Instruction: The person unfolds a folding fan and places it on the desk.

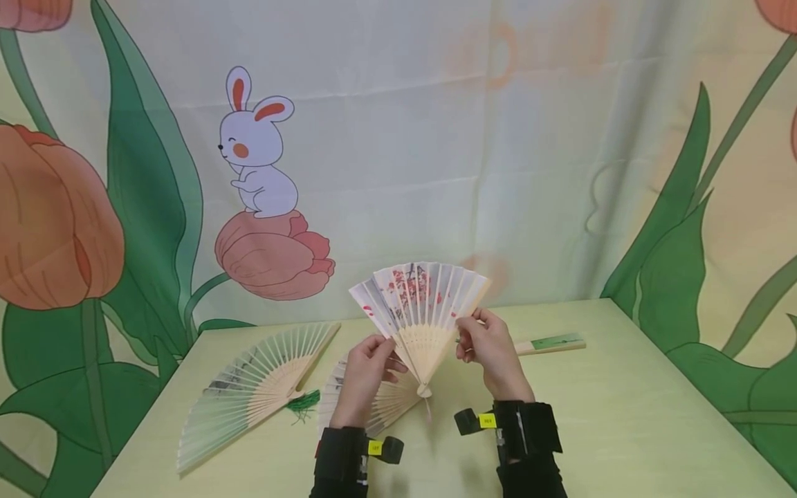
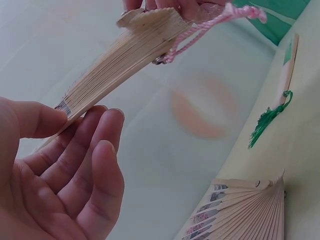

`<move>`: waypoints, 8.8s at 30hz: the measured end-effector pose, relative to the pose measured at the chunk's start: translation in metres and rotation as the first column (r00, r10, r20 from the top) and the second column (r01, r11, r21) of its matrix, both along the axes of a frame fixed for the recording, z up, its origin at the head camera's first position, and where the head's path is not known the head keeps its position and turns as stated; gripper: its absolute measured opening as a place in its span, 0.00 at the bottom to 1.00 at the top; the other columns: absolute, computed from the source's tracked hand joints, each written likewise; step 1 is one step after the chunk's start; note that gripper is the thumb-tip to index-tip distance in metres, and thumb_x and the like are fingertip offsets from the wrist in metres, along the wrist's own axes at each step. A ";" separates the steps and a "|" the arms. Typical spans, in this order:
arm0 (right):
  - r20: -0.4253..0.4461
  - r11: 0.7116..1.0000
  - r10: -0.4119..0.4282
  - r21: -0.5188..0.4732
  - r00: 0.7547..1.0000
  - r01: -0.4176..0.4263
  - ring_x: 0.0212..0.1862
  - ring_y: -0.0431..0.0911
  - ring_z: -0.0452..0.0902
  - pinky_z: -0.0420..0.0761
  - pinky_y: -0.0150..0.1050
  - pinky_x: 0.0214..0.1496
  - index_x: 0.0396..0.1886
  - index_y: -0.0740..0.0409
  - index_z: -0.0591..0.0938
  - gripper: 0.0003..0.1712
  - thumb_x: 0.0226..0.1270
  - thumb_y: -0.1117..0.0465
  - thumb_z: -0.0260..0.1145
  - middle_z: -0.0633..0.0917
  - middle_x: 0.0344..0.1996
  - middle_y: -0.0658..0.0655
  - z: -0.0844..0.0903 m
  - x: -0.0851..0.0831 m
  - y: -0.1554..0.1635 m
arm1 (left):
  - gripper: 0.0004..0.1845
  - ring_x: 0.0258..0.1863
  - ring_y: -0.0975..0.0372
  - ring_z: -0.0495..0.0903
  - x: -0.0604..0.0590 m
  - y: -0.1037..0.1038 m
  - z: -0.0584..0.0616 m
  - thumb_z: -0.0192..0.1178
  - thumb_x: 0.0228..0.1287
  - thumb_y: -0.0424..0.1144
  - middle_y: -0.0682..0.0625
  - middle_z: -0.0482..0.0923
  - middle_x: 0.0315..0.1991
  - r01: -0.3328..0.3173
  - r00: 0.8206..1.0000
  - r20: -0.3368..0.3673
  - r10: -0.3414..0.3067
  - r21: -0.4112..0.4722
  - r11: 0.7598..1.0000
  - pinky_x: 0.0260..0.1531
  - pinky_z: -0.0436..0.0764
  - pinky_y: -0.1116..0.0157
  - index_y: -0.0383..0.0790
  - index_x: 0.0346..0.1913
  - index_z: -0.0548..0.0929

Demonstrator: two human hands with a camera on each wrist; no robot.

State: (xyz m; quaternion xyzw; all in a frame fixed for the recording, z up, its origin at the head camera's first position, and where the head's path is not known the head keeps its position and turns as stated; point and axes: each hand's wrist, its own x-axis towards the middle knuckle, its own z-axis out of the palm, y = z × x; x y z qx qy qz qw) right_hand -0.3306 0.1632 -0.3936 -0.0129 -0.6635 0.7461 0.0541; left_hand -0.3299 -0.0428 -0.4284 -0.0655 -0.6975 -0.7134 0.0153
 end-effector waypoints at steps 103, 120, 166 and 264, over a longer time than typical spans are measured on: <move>-0.045 0.999 -0.040 0.001 0.998 0.040 0.22 0.45 0.73 0.73 0.34 0.27 0.51 0.65 0.73 0.16 0.75 0.56 0.58 0.71 0.21 0.53 0.005 0.012 0.016 | 0.12 0.35 0.48 0.83 -0.002 -0.022 0.000 0.53 0.74 0.43 0.42 0.83 0.34 -0.071 0.997 0.023 0.069 0.055 0.996 0.35 0.82 0.56 0.35 0.43 0.79; -0.045 0.998 -0.058 -0.005 0.997 0.058 0.22 0.45 0.72 0.72 0.34 0.27 0.49 0.64 0.73 0.16 0.75 0.55 0.58 0.70 0.21 0.52 0.004 0.010 0.017 | 0.14 0.31 0.55 0.84 -0.003 -0.024 0.001 0.53 0.74 0.44 0.42 0.83 0.34 -0.082 0.997 0.016 0.081 0.066 0.994 0.34 0.83 0.57 0.35 0.44 0.79; 0.011 0.934 -0.198 -0.300 0.980 0.192 0.18 0.42 0.71 0.72 0.30 0.22 0.38 0.64 0.74 0.11 0.76 0.59 0.56 0.76 0.21 0.51 0.003 0.007 0.026 | 0.13 0.27 0.60 0.83 -0.003 -0.033 0.004 0.55 0.73 0.42 0.46 0.82 0.32 -0.228 0.973 0.070 0.218 0.190 0.955 0.26 0.78 0.67 0.33 0.44 0.78; 0.154 0.913 -0.252 -0.289 0.955 0.288 0.25 0.41 0.70 0.76 0.32 0.29 0.53 0.56 0.68 0.15 0.78 0.52 0.52 0.73 0.26 0.49 -0.013 0.030 0.130 | 0.13 0.28 0.59 0.82 -0.001 -0.011 -0.007 0.54 0.73 0.40 0.42 0.83 0.36 -0.088 0.993 0.087 0.077 0.127 0.988 0.27 0.77 0.67 0.33 0.49 0.78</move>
